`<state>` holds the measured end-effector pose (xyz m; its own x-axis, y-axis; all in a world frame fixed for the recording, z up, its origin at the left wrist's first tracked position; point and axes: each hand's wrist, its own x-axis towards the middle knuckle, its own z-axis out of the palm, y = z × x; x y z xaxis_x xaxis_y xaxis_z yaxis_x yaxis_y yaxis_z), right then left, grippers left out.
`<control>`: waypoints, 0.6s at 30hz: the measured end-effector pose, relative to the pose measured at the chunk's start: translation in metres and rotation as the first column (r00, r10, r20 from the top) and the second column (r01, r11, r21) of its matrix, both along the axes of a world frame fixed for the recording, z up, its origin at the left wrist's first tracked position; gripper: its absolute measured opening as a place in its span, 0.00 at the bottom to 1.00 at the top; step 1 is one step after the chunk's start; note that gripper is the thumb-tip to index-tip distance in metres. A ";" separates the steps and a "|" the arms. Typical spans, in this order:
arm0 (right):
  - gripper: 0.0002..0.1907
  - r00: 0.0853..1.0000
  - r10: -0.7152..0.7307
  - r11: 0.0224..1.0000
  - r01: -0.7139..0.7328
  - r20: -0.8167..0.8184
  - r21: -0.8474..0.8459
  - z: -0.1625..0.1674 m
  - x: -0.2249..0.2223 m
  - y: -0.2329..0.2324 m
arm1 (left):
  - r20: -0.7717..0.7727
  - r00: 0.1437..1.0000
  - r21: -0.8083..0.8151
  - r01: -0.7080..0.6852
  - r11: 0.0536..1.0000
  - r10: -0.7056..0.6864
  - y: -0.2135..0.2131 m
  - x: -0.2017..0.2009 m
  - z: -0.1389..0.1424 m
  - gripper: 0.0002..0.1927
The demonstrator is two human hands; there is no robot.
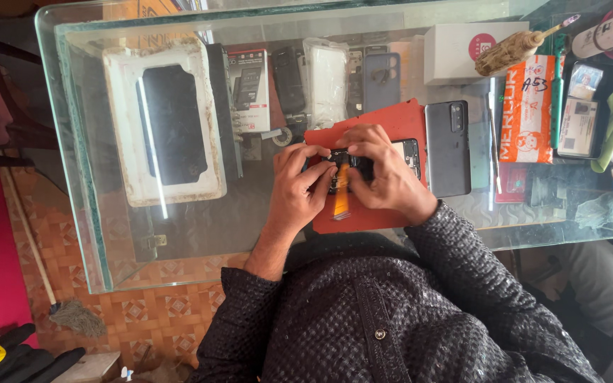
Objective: The person applies a viscous liquid from a bottle onto the edges of a smartphone, then uses a screwdriver to remove screws and pry open the device's back cover, exposing the internal components.
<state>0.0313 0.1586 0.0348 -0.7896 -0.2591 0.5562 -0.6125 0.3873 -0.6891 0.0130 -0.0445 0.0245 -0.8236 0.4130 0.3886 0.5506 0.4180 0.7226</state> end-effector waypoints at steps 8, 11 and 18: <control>0.23 0.972 -0.196 0.946 0.152 0.132 0.285 0.023 0.008 -0.006 | -0.013 1.000 0.009 -0.013 1.000 0.014 0.001 0.000 0.004 0.04; 0.16 0.949 -0.255 0.915 0.175 0.185 0.364 0.031 0.009 -0.006 | 0.011 0.998 0.073 -0.060 0.996 0.059 0.001 0.001 0.004 0.04; 0.20 0.989 0.142 0.852 -0.136 0.027 0.506 0.042 0.021 -0.016 | 0.142 0.975 0.297 -0.206 0.932 0.170 -0.003 -0.003 -0.002 0.04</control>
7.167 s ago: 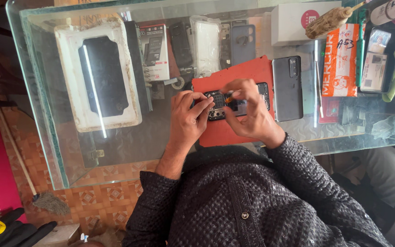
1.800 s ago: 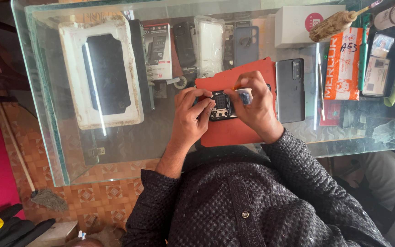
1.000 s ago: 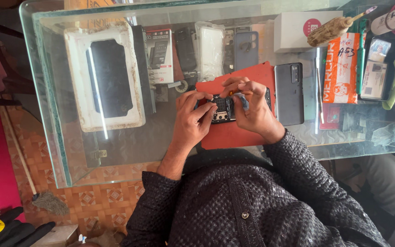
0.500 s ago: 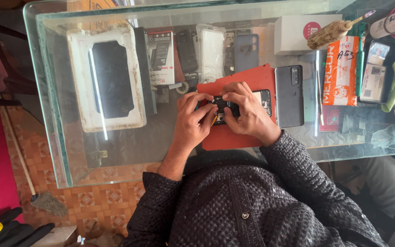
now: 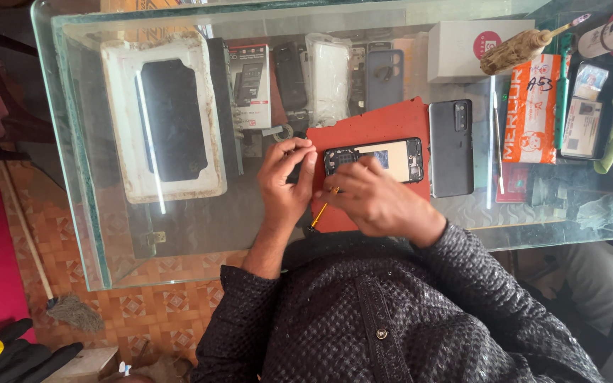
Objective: The person applies a viscous liquid from a bottle onto the edges of a smartphone, then uses a screwdriver to remove screws and pry open the device's back cover, exposing the internal components.
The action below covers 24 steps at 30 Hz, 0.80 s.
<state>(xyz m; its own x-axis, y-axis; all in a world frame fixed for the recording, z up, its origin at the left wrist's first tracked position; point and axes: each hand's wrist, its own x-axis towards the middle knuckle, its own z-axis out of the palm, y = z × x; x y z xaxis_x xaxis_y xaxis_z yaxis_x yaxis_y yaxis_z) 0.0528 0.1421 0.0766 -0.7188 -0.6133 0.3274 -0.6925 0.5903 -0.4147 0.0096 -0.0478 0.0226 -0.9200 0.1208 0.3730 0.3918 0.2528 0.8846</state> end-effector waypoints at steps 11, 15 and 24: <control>0.30 0.959 -0.248 0.826 0.283 0.136 -0.487 -0.025 0.007 0.010 | 0.035 0.998 -0.041 0.047 0.998 -0.045 0.000 0.000 -0.006 0.05; 0.36 0.904 -0.368 0.701 0.424 0.218 -0.574 -0.040 -0.002 0.020 | 0.010 0.997 -0.070 0.071 0.995 -0.070 0.000 0.000 -0.005 0.04; 0.34 0.895 -0.398 0.718 0.441 0.202 -0.539 -0.056 -0.002 0.014 | -0.009 0.995 -0.114 0.095 0.989 -0.096 0.000 -0.001 -0.002 0.03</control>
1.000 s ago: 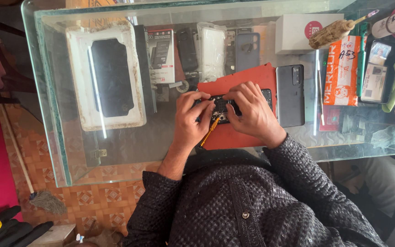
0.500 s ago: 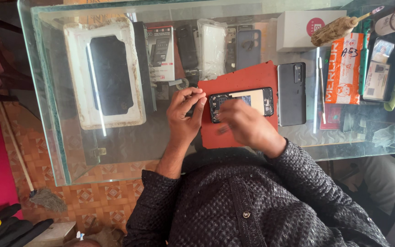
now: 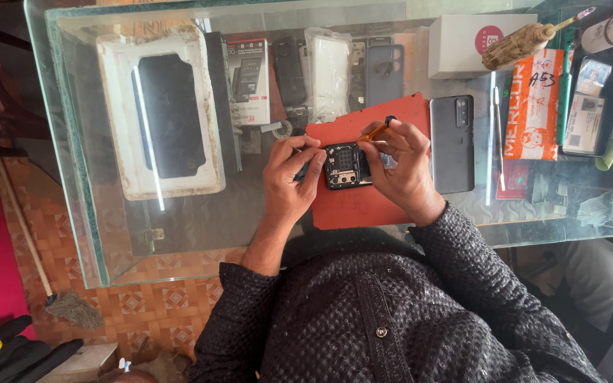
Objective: The person applies a viscous liquid from a bottle onto the edges of a smartphone, then uses a screwdriver to remove screws and pry open the device's back cover, exposing the internal components.
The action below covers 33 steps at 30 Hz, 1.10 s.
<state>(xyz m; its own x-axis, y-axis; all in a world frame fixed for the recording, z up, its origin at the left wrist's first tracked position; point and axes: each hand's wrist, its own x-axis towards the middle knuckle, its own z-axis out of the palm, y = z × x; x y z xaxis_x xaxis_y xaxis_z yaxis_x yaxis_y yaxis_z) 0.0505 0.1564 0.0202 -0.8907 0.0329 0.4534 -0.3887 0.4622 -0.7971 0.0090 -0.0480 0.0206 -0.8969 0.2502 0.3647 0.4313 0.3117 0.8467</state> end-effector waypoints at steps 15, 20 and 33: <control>0.32 0.976 0.206 0.950 -0.182 -0.074 0.253 0.025 -0.008 0.002 | 0.027 1.000 0.001 0.012 1.000 -0.012 0.001 0.000 -0.001 0.04; 0.34 0.993 0.088 0.992 -0.080 -0.083 0.094 0.017 -0.011 -0.002 | 0.006 1.000 -0.003 -0.002 1.000 0.002 0.001 0.000 0.000 0.03; 0.33 0.994 0.106 0.994 -0.107 -0.020 -0.022 0.010 -0.004 0.001 | -0.003 1.000 -0.004 -0.004 1.000 0.004 0.001 0.001 0.004 0.03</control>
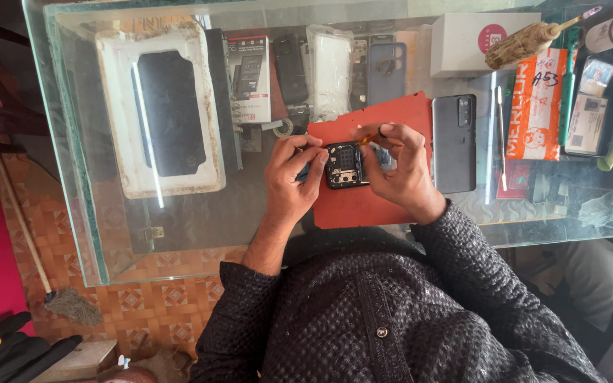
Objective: The person applies a viscous liquid from a bottle onto the edges of a smartphone, then uses a screwdriver to remove screws and pry open the device's back cover, exposing the internal components.
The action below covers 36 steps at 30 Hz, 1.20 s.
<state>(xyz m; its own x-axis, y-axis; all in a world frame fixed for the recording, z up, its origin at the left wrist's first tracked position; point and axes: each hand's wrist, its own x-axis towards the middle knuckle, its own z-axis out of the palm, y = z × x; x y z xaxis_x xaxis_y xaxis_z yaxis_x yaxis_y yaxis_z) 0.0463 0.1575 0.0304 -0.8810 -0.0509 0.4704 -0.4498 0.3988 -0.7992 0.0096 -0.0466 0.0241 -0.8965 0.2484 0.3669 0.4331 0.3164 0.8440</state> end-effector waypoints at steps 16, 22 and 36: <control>0.33 0.992 0.035 0.975 -0.007 -0.124 0.221 0.025 -0.008 -0.003 | 0.023 1.000 0.010 0.010 1.000 -0.010 0.000 0.000 -0.002 0.03; 0.34 0.994 0.041 0.985 -0.023 -0.099 0.174 0.020 -0.011 -0.005 | 0.019 1.000 0.009 0.008 1.000 -0.008 0.000 -0.001 0.000 0.03; 0.38 0.980 0.138 0.976 -0.109 -0.147 0.188 0.009 -0.014 0.002 | 0.023 1.000 0.012 0.001 1.000 -0.002 0.000 0.000 -0.001 0.03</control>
<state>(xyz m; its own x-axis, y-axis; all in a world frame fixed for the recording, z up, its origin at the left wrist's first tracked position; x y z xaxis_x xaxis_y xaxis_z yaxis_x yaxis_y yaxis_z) 0.0327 0.1600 0.0394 -0.7779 -0.2501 0.5765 -0.6192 0.4618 -0.6351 0.0096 -0.0467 0.0234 -0.9044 0.2456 0.3489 0.4138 0.3057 0.8575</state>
